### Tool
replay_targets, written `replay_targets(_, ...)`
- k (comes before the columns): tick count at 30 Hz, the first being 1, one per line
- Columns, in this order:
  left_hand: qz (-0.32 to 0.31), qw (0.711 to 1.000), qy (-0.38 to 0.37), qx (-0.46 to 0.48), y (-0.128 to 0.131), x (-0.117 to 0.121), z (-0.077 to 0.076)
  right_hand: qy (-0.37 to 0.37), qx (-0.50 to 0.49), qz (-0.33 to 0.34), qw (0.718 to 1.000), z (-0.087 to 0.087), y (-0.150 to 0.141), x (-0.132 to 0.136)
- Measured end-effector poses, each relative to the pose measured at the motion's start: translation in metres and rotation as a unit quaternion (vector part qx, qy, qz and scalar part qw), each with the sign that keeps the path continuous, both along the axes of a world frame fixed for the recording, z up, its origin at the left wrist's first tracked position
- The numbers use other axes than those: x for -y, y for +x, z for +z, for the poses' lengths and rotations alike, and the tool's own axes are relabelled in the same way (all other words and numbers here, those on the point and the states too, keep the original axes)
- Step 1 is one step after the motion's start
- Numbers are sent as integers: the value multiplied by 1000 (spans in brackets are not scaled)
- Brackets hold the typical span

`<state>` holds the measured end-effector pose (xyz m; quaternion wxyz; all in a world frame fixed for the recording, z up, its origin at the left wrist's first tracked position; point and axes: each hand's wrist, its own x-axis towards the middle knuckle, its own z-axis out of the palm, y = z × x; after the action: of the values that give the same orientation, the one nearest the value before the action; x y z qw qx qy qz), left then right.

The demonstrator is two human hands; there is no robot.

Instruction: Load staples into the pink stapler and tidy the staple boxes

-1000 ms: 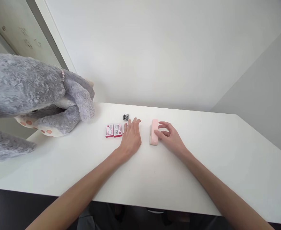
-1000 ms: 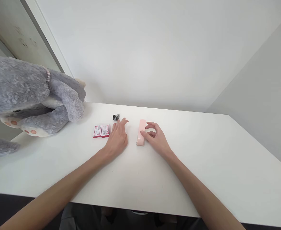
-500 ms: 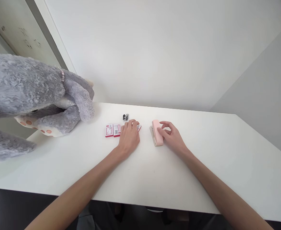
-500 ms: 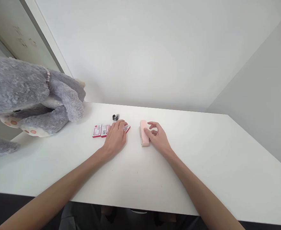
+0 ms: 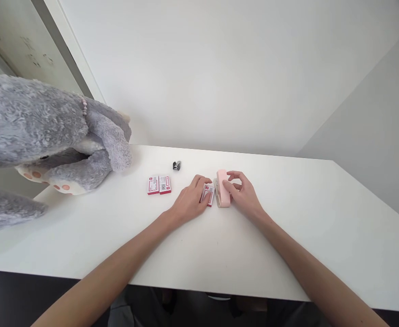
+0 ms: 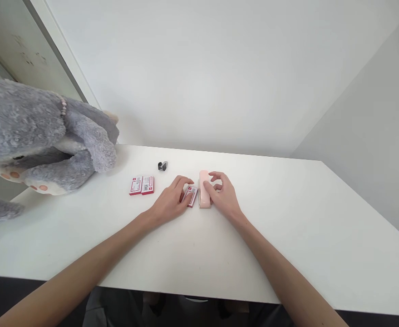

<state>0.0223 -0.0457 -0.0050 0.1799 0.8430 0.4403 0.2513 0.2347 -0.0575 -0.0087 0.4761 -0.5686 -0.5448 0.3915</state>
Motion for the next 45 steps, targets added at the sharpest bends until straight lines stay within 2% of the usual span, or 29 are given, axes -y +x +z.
replay_targets(3,-40,999,5,17,1,1,0,7,-4,2,1000,1,-1,1)
replay_targets(6,-33,999,30,25,0,0,0,17,-6,-9,1000,2,-2,1)
replay_targets(9,39,993,107,0,-4,-5,1,18,-1,-40,999,2,-1,1)
replay_targets(13,176,964,193,-55,-11,-14,-1,7,3,-75,997,3,1,0)
replay_targets(16,235,947,188,-116,-13,-15,-4,-7,1,-81,997,4,1,0)
replay_targets(20,277,935,133,-176,-12,-11,-9,-10,11,-79,997,3,2,-1)
replay_targets(23,281,934,104,-194,-9,-7,-9,-2,25,-83,996,1,2,-3)
replay_targets(28,251,945,93,-186,-6,-5,-8,-2,36,-84,996,-3,3,-5)
replay_targets(36,159,973,127,-107,-4,-6,-10,-10,36,-79,996,-3,3,-5)
replay_targets(40,192,961,149,-129,-8,-10,-7,-10,32,-77,996,0,3,-4)
replay_targets(45,218,956,123,-150,-13,-12,-4,-13,32,-76,996,1,3,-4)
